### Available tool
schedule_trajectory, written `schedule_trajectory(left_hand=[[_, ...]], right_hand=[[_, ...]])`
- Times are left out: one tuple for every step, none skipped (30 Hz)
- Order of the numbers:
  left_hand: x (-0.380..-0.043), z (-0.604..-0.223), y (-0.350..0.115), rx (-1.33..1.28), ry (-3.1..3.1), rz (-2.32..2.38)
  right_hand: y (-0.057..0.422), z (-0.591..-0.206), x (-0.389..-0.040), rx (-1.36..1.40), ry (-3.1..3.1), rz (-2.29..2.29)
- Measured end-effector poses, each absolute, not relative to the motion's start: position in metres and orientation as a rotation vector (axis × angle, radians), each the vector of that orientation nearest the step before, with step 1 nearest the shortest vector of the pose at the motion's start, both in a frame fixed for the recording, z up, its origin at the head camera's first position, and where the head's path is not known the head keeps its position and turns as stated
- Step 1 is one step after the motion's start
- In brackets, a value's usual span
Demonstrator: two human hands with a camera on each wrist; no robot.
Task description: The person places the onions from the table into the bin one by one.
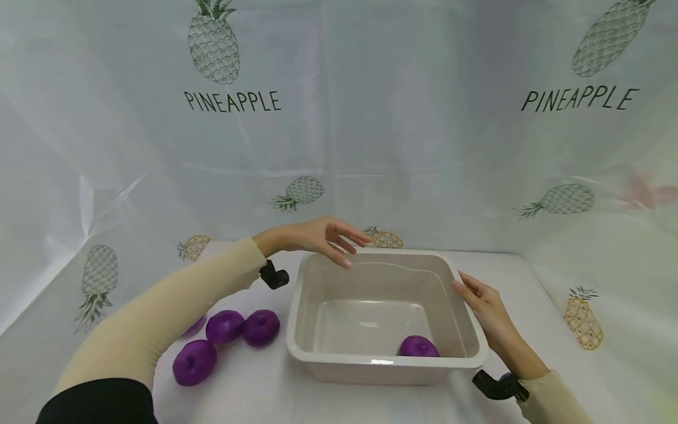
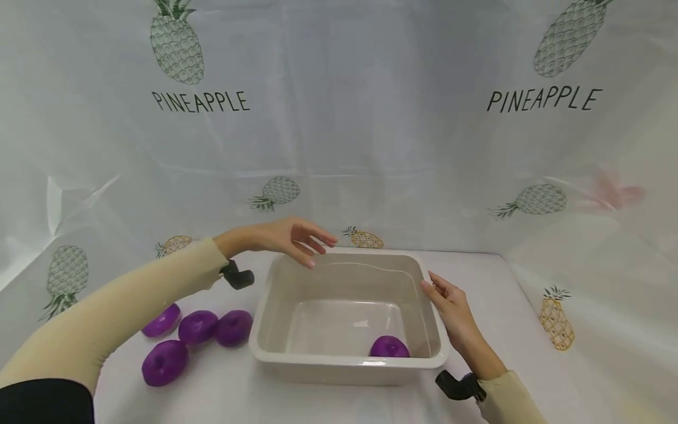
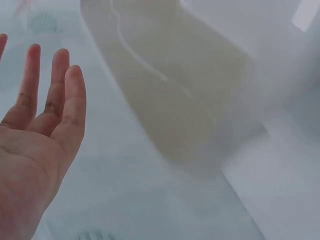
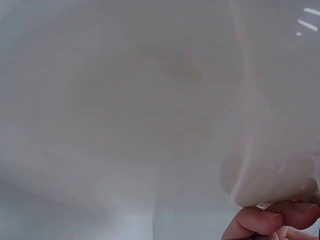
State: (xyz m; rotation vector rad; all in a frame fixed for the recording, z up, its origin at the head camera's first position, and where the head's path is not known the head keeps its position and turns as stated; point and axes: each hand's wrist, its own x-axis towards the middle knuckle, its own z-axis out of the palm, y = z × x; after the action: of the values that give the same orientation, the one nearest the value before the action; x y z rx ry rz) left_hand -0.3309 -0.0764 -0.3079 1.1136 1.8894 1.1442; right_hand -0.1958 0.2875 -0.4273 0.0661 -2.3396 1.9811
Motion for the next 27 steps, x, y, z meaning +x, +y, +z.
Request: schedule_trajectory(left_hand=[[-0.331,-0.307,-0.085,1.098,1.9,1.169],[-0.331,-0.306,-0.094,1.078,1.915,1.19],[-0.332,-0.306,-0.103,1.063,1.931,1.21],[-0.333,-0.306,-0.111,1.05,1.944,1.231],[-0.333,-0.307,-0.12,1.037,1.959,1.249],[-0.334,-0.307,-0.129,1.022,1.979,1.262],[-0.334,-0.309,-0.138,1.003,1.996,1.278],[-0.334,-0.311,-0.147,0.982,2.014,1.291],[-0.334,-0.313,-0.156,0.959,2.025,1.305],[-0.333,-0.316,-0.165,0.938,2.037,1.317],[-0.331,-0.32,-0.174,0.917,2.051,1.325],[-0.33,-0.324,-0.183,0.894,2.065,1.331],[-0.328,-0.329,-0.191,0.877,2.076,1.336],[-0.327,-0.334,-0.2,0.863,2.088,1.336],[-0.326,-0.34,-0.207,0.846,2.096,1.339],[-0.325,-0.346,-0.215,0.835,2.106,1.339],[-0.323,-0.352,-0.221,0.82,2.121,1.333],[-0.322,-0.358,-0.227,0.802,2.137,1.326],[-0.322,-0.365,-0.232,0.791,2.143,1.323],[-0.321,-0.372,-0.237,0.782,2.152,1.317],[-0.32,-0.378,-0.24,0.769,2.162,1.308],[-0.32,-0.386,-0.244,0.773,2.168,1.297],[-0.319,-0.393,-0.247,0.769,2.176,1.284],[-0.318,-0.4,-0.251,0.761,2.172,1.281],[-0.317,-0.407,-0.254,0.76,2.165,1.274],[-0.316,-0.414,-0.257,0.758,2.168,1.259],[-0.314,-0.419,-0.259,0.758,2.168,1.243]], right_hand=[[0.288,-0.427,-0.196,0.063,-2.337,1.987],[0.288,-0.426,-0.195,0.065,-2.338,1.988],[0.288,-0.426,-0.195,0.067,-2.336,1.992],[0.288,-0.426,-0.195,0.07,-2.329,2.0],[0.288,-0.426,-0.195,0.076,-2.321,2.009],[0.288,-0.426,-0.195,0.084,-2.314,2.014],[0.288,-0.426,-0.194,0.093,-2.309,2.017],[0.287,-0.427,-0.194,0.099,-2.301,2.025],[0.287,-0.427,-0.194,0.106,-2.289,2.039],[0.287,-0.428,-0.194,0.108,-2.281,2.051],[0.286,-0.428,-0.194,0.107,-2.277,2.058],[0.286,-0.427,-0.194,0.105,-2.276,2.065],[0.286,-0.428,-0.194,0.104,-2.278,2.067],[0.286,-0.428,-0.194,0.101,-2.279,2.067],[0.286,-0.428,-0.194,0.097,-2.282,2.066],[0.286,-0.428,-0.194,0.091,-2.29,2.056],[0.287,-0.428,-0.195,0.089,-2.297,2.047],[0.287,-0.428,-0.195,0.086,-2.303,2.037],[0.287,-0.428,-0.195,0.083,-2.304,2.031],[0.287,-0.428,-0.195,0.077,-2.302,2.031],[0.287,-0.428,-0.196,0.077,-2.3,2.032],[0.287,-0.428,-0.196,0.078,-2.3,2.029],[0.288,-0.428,-0.196,0.078,-2.297,2.034],[0.288,-0.428,-0.196,0.078,-2.293,2.039],[0.288,-0.428,-0.196,0.078,-2.289,2.044],[0.288,-0.428,-0.196,0.079,-2.288,2.046],[0.287,-0.428,-0.196,0.081,-2.291,2.044]])
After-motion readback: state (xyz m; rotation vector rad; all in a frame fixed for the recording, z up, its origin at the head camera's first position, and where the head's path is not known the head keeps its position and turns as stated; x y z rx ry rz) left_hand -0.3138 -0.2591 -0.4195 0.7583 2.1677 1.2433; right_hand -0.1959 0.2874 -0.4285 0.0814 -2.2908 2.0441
